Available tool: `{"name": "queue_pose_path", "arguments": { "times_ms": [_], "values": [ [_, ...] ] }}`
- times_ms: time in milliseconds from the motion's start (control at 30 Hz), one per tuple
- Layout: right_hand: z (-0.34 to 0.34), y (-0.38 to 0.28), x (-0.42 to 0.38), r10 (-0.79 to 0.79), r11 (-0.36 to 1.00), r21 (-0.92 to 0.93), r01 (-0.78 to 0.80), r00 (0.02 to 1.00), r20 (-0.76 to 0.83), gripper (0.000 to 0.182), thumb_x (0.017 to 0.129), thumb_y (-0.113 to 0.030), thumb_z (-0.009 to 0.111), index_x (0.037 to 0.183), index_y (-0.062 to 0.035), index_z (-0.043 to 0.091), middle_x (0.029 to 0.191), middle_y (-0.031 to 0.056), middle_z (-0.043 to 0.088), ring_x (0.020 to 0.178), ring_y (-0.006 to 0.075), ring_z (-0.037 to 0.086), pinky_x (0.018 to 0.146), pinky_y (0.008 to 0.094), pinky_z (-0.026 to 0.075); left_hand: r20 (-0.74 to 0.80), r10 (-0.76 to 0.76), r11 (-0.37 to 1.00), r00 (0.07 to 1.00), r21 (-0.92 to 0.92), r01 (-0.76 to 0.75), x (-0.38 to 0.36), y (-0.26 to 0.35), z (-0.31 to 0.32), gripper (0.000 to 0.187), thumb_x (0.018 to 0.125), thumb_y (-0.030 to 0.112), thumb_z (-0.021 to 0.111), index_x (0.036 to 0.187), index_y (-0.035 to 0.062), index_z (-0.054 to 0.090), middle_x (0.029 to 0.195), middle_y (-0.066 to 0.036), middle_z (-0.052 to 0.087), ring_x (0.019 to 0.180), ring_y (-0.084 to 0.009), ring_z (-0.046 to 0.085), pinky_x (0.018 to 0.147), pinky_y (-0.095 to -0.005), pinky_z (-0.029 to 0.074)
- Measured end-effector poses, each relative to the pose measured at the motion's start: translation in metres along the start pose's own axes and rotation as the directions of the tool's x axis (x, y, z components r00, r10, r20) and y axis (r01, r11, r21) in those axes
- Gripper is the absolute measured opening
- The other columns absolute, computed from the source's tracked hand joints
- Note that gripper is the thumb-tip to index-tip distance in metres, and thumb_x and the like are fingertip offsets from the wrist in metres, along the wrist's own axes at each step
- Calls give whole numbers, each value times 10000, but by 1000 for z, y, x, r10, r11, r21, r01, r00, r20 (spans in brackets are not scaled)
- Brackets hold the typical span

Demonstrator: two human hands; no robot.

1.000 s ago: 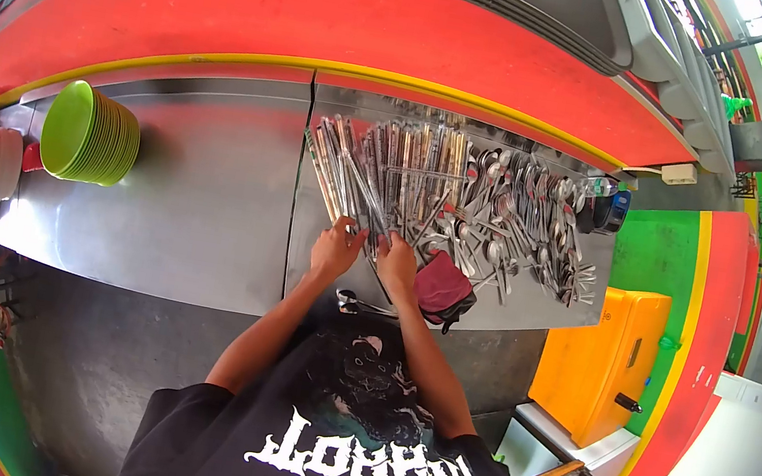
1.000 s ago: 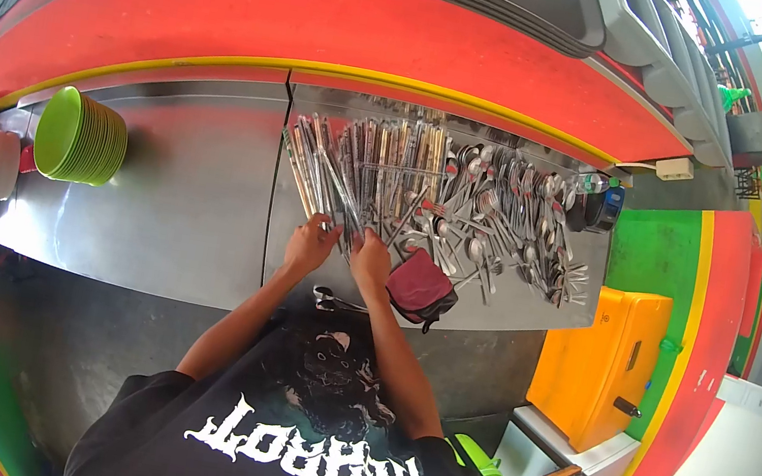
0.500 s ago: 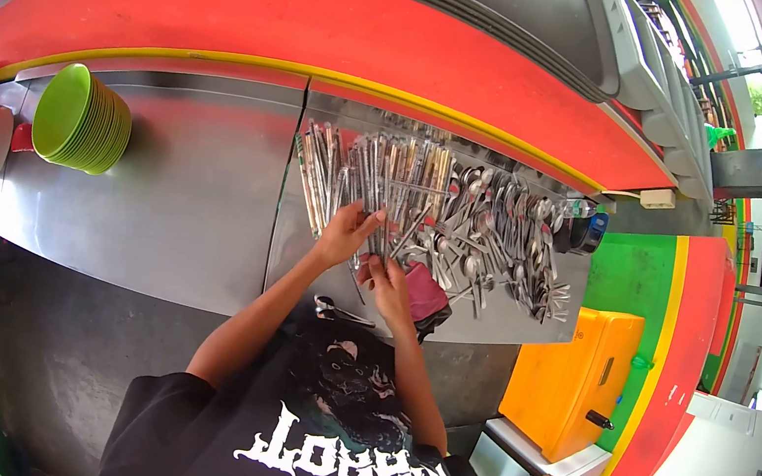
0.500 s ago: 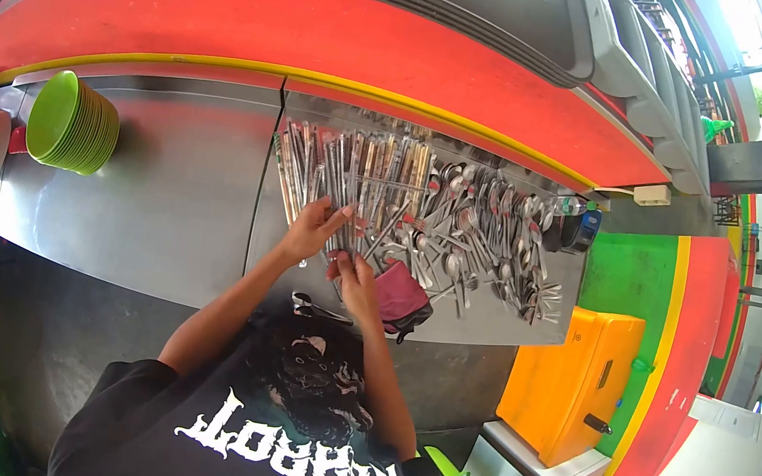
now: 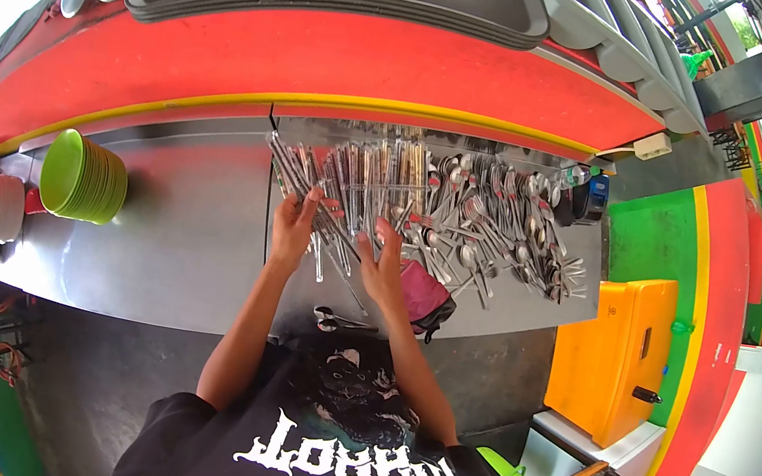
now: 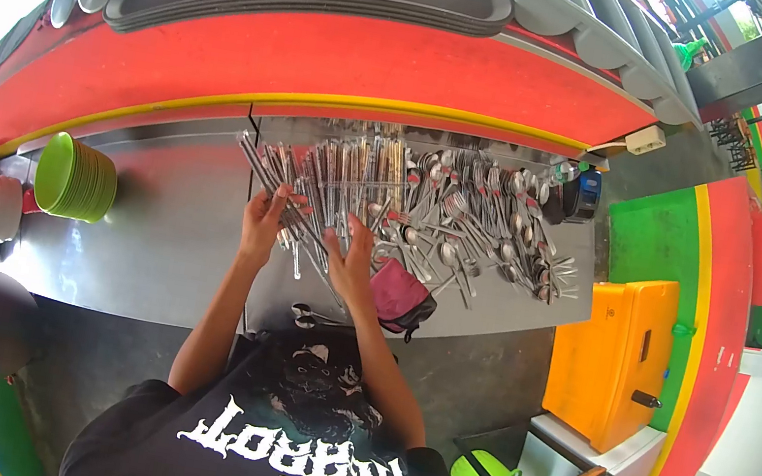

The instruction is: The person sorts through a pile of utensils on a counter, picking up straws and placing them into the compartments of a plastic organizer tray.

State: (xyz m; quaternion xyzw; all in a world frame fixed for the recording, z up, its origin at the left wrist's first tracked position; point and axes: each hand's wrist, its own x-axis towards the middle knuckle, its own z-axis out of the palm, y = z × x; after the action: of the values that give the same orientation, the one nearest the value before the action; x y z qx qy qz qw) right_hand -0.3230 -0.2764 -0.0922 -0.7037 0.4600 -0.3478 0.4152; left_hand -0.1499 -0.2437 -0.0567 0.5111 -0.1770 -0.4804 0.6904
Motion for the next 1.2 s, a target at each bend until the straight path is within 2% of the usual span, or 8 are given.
{"name": "queue_pose_path", "arguments": {
  "times_ms": [167, 300, 367, 533, 600, 733, 1033, 1200],
  "values": [
    [-20, -18, 0, 333, 451, 703, -550, 834, 439, 512, 1008, -430, 429, 1328, -30, 410, 1232, 169, 518, 981, 256, 635, 809, 332, 508, -65, 12, 999, 998, -50, -15, -10, 19, 41, 254, 992, 239, 541, 1061, -6, 548, 926, -123, 681, 857, -210, 687, 748, -299, 552],
    [-44, -14, 13, 374, 506, 674, -539, 841, 392, 429, 1013, -431, 408, 1130, -56, 581, 849, 51, 631, 623, 97, 582, 505, 210, 420, -94, 167, 979, 981, 131, -154, -9, -1, 87, 224, 978, 239, 574, 973, 16, 589, 748, -34, 639, 733, -94, 623, 625, -235, 482],
    [-61, -25, 22, 415, 496, 702, -510, 850, 324, 413, 1013, -418, 423, 1100, -62, 614, 798, 13, 624, 572, 58, 526, 471, 188, 375, -33, 238, 863, 971, 466, -196, -4, -28, 92, 255, 966, 251, 598, 838, 30, 583, 624, 30, 515, 605, -44, 479, 511, -242, 366],
    [-91, 0, 41, 435, 573, 740, -353, 896, 90, 371, 1007, -362, 494, 1165, -54, 627, 832, -48, 613, 589, 2, 462, 479, 176, 348, 125, 208, 824, 970, 513, -243, -5, -49, 153, 301, 949, 250, 620, 768, 26, 530, 571, 15, 478, 530, -36, 413, 437, -265, 323],
    [-104, 5, 49, 238, 811, 572, -119, 961, -138, 376, 1008, -368, 491, 1177, -56, 615, 799, -64, 578, 571, 6, 436, 467, 190, 324, 239, 276, 745, 931, 559, -364, 2, -47, 175, 333, 954, 272, 604, 769, 17, 496, 563, -48, 493, 500, -104, 451, 433, -308, 334],
    [-143, -3, 66, 98, 850, 527, -23, 988, -115, 339, 1027, -342, 450, 1120, -52, 599, 663, -69, 458, 535, 14, 367, 467, 216, 286, 318, 212, 770, 924, 528, -358, 17, -34, 217, 326, 974, 272, 559, 835, -18, 511, 592, -146, 530, 499, -217, 526, 451, -361, 377],
    [-262, -103, 192, -182, 923, 310, 226, 969, -166, 223, 1022, -222, 468, 962, -25, 556, 634, -12, 427, 566, 41, 374, 490, 256, 298, 465, 549, 600, 695, 360, -715, 71, 119, 353, 202, 911, 121, 648, 834, -54, 583, 689, -112, 654, 645, -91, 619, 592, -280, 480],
    [-295, -172, 298, -610, 786, -87, 612, 745, -270, 184, 990, -142, 465, 957, 14, 556, 669, 106, 562, 570, 203, 559, 530, 329, 395, 464, 598, 425, 654, 509, -749, 126, 212, 411, 306, 919, 207, 647, 768, -43, 555, 594, -89, 594, 582, -68, 542, 532, -267, 428]
  ]
}}
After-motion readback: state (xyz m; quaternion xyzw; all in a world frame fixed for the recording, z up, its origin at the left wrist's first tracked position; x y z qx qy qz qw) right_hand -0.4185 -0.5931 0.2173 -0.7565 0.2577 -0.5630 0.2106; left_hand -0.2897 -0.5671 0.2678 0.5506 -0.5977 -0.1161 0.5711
